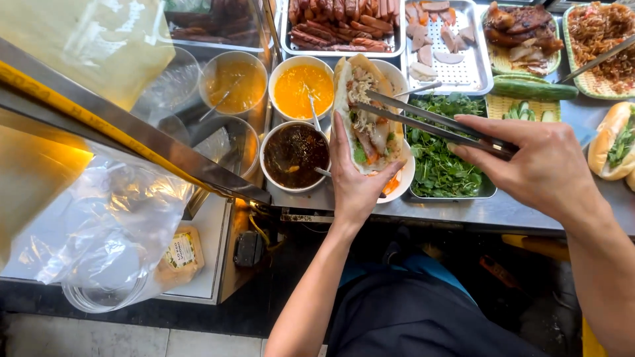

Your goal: Assemble Vietnamese Banh Mi sandwiches by filling bread rolls with various meats, herbs, and sauces.

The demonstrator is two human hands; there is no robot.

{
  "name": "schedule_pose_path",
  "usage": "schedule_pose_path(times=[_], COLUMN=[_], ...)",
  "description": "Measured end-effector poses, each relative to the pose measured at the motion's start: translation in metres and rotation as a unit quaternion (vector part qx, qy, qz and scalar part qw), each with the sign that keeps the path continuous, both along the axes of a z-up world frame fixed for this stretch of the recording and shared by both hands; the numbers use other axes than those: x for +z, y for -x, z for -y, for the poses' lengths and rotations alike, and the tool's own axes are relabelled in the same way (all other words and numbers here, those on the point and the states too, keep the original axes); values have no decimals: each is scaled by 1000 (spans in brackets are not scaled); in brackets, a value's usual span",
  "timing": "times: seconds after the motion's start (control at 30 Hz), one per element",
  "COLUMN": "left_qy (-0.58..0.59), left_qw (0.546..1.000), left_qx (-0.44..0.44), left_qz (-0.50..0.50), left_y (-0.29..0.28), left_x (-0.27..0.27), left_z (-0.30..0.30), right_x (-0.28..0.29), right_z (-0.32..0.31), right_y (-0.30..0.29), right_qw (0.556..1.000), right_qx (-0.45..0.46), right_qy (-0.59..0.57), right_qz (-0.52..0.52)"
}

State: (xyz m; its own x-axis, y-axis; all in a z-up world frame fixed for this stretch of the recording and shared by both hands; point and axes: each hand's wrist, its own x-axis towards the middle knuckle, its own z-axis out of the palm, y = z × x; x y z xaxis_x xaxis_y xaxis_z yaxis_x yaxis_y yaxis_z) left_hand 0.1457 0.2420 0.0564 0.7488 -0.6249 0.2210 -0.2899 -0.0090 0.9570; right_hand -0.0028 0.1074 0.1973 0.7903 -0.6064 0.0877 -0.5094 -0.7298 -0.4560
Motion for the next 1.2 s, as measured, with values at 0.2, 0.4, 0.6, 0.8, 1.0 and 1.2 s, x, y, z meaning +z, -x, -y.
schedule_pose_path(times=[0.2,0.4,0.6,0.8,1.0,1.2], left_qy=[-10,-18,13,39,84,48], left_qw=[999,997,993,986,989,994], left_qx=[30,73,113,140,107,83], left_qz=[14,-2,-41,-77,-60,-56], left_y=[10,24,47,42,16,-16], left_x=[-5,8,16,35,41,41], left_z=[5,4,1,-3,-5,-9], right_x=[-34,3,3,68,52,19], right_z=[7,0,34,127,219,230], right_y=[27,50,54,-48,-235,-337], right_qw=[978,999,987,981,962,944], right_qx=[73,27,32,143,82,72], right_qy=[185,-36,-154,14,258,321], right_qz=[-60,-21,27,130,43,-17])
